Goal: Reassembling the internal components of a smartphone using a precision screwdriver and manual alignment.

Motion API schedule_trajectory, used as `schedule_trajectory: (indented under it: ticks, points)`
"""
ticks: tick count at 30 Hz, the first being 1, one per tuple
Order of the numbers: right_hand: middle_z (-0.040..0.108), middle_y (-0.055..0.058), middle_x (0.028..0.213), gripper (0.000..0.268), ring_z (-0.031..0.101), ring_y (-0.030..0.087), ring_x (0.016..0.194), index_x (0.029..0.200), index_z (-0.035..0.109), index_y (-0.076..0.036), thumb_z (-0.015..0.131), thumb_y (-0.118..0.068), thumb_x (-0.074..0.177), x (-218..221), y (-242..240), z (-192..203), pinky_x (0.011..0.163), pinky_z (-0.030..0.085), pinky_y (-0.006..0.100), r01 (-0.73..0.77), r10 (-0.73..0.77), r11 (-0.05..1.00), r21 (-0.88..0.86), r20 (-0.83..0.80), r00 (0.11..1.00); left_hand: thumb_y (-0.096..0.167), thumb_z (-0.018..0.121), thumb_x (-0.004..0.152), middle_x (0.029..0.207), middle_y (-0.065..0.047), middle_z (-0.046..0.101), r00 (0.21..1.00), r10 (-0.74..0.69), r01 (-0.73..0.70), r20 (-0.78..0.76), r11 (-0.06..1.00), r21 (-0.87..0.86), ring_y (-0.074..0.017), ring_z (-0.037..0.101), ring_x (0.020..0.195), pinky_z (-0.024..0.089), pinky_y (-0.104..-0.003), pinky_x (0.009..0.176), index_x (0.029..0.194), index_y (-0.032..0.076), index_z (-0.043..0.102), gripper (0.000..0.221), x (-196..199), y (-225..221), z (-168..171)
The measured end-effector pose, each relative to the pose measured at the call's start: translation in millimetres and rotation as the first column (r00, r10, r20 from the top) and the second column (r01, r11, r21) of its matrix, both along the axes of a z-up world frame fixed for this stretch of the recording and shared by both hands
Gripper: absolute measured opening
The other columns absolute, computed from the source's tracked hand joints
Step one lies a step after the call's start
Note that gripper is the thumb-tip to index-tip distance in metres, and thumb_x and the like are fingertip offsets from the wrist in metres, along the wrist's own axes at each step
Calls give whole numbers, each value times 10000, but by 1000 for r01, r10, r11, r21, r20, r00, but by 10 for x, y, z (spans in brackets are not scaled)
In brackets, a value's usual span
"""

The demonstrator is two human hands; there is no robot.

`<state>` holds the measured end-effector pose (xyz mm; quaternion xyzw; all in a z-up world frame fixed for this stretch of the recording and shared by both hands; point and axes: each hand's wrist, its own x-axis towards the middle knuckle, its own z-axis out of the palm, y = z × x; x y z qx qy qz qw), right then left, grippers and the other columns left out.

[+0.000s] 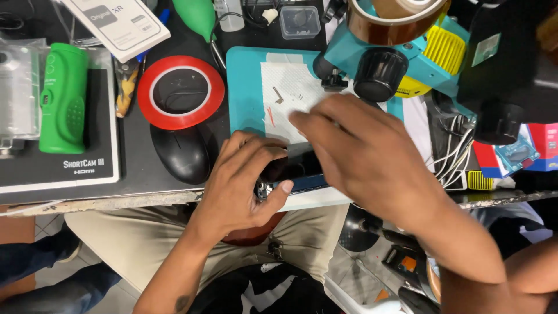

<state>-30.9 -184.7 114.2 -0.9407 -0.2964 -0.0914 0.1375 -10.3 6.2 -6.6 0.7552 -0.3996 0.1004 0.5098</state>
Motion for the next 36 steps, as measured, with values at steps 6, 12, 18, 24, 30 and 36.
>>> schedule_trajectory:
  ticks: [6, 12, 18, 24, 30, 36]
  points:
    - [528, 112, 904, 258, 601, 406, 768, 873, 563, -52, 548, 156, 720, 687, 85, -457, 548, 487, 566, 146, -235, 902, -405, -178, 956, 253, 617, 931, 1114, -109, 695, 999, -2, 3, 37, 1000, -25, -321, 563, 995, 425, -416, 802, 1066, 2, 625, 284, 4, 17, -65]
    - [593, 133, 916, 215, 616, 452, 740, 877, 642, -44, 482, 77, 798, 937, 21, -630, 543, 466, 564, 170, -308, 891, -420, -285, 908, 255, 627, 926, 1106, -107, 694, 998, 13, -10, 60, 999, -51, -319, 571, 990, 427, -419, 789, 1073, 8, 628, 288, 1, 25, -97]
    - [605, 98, 916, 46, 630, 398, 758, 893, 656, -71, 701, -69, 896, 1007, -103, -844, 533, 466, 541, 157, -265, 909, -386, -243, 933, 258, 628, 930, 1109, -106, 696, 999, 4, -1, 51, 999, -51, -309, 570, 987, 420, -411, 780, 1073, 8, 631, 288, 7, 35, -89]
    - [578, 83, 922, 92, 596, 359, 693, 957, 622, -84, 671, -36, 895, 1012, -181, -903, 501, 423, 506, 116, -187, 953, -280, -242, 952, 251, 623, 923, 1128, -122, 704, 999, 1, 2, 50, 998, -55, -311, 580, 995, 427, -411, 790, 1064, 6, 632, 283, 7, 24, -91]
    - [596, 97, 777, 178, 514, 290, 667, 865, 510, -45, 561, 105, 784, 732, -82, -445, 544, 323, 421, -7, 35, 996, 94, -301, 953, 262, 550, 1007, 1096, -109, 703, 999, -27, 27, 20, 999, -33, -315, 578, 996, 431, -409, 852, 1056, 9, 616, 266, 13, 19, 5]
    - [709, 160, 908, 59, 713, 274, 801, 976, 673, 59, 647, 7, 989, -341, -14, 166, 744, 587, 338, 89, -102, 917, 389, 11, 995, 297, 507, 1067, 1038, -119, 712, 999, 0, -1, -35, 999, -42, -310, 588, 932, 469, -402, 877, 1089, -15, 650, 344, 29, -21, -30]
